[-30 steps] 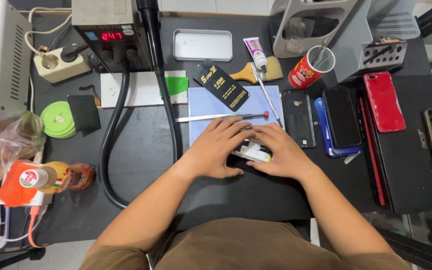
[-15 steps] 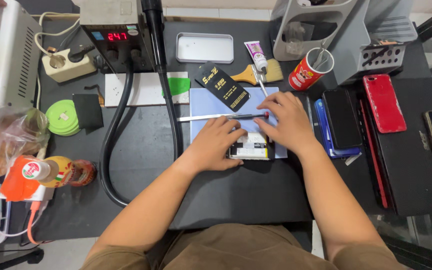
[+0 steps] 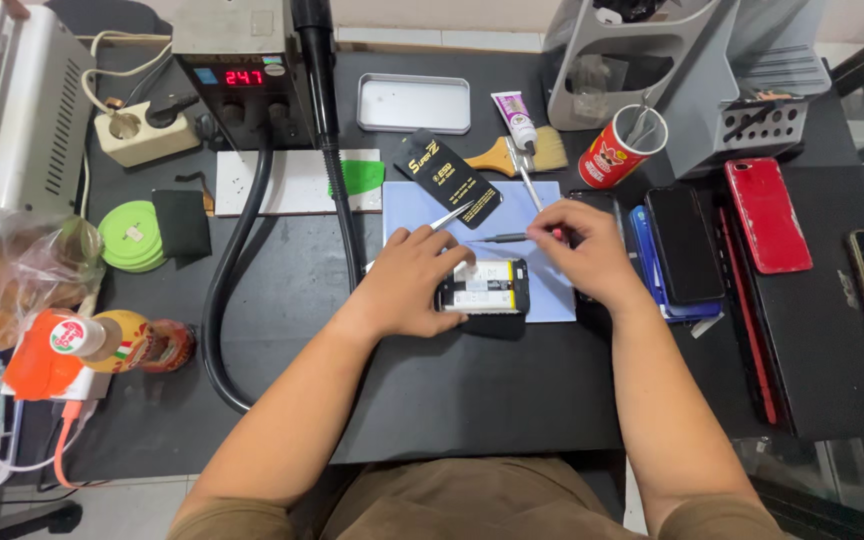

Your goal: The person uses a plastic card to pry open the back cover of a smartphone, then uses a screwdriver to remove screws and a metal tool to disconnect internal components. The device is disassembled to expose the battery and motherboard.

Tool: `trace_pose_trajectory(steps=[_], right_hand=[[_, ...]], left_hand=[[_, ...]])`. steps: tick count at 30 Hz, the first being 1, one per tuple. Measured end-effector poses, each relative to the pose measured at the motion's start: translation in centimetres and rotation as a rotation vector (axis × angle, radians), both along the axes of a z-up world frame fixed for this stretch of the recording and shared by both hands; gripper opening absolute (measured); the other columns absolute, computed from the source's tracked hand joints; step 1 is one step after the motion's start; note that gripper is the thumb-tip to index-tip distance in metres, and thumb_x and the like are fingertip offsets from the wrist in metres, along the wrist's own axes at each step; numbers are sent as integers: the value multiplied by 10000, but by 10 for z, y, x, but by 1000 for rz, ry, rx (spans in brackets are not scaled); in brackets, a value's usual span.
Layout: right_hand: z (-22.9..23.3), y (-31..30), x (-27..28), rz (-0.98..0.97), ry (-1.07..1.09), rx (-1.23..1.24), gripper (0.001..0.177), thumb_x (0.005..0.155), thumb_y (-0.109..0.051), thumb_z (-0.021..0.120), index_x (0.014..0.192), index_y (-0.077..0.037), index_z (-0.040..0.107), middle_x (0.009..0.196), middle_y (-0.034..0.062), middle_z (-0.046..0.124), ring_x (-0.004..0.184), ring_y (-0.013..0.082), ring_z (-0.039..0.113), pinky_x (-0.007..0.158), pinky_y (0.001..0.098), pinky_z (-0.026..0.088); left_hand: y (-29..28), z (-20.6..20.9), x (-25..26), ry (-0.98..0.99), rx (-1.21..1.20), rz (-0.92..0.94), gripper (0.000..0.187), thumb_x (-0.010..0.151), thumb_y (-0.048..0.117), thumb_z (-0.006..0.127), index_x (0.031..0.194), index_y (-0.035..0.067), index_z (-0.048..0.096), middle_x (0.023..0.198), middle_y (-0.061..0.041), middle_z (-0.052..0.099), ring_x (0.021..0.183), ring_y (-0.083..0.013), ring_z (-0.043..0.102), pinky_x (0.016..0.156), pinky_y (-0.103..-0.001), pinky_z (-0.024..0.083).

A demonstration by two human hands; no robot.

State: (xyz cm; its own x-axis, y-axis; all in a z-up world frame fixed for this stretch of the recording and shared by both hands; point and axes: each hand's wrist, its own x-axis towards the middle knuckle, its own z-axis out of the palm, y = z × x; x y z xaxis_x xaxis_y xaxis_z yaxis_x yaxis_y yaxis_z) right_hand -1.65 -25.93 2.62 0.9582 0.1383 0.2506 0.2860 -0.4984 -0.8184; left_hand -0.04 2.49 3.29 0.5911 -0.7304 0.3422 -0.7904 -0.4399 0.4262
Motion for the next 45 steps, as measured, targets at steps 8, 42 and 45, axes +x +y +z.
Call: trace_pose_trajectory(steps=[8, 42, 45], right_hand=[[-18, 16, 8, -151, 51, 375, 61, 962, -22, 720, 945, 10, 672, 891, 8, 617, 703, 88, 684, 520, 224, 507], [-61, 19, 10, 64, -42, 594, 723, 994, 101, 685, 1491, -112, 206, 1202, 164, 648, 1121, 178, 656, 994, 299, 539], [-67, 14, 16, 33, -80, 597, 634, 1052, 97, 646, 1452, -95, 193, 1273, 208, 662, 1167, 206, 668, 1060, 327, 537]], left_hand=[[1, -7, 5, -15, -50, 11, 601, 604, 388, 854, 1110, 131, 658, 1136, -82, 610, 1048, -302, 559, 859, -433, 409], [-7, -15, 3, 100, -220, -58, 826, 630, 246, 842, 1379, 91, 530, 1426, -112, 521, 1269, -318, 563, 1002, -426, 445], [-6, -10, 3, 83, -254, -60, 857, 649, 300, 898, 1385, 96, 508, 1398, -130, 541, 1272, -344, 570, 993, -438, 441]])
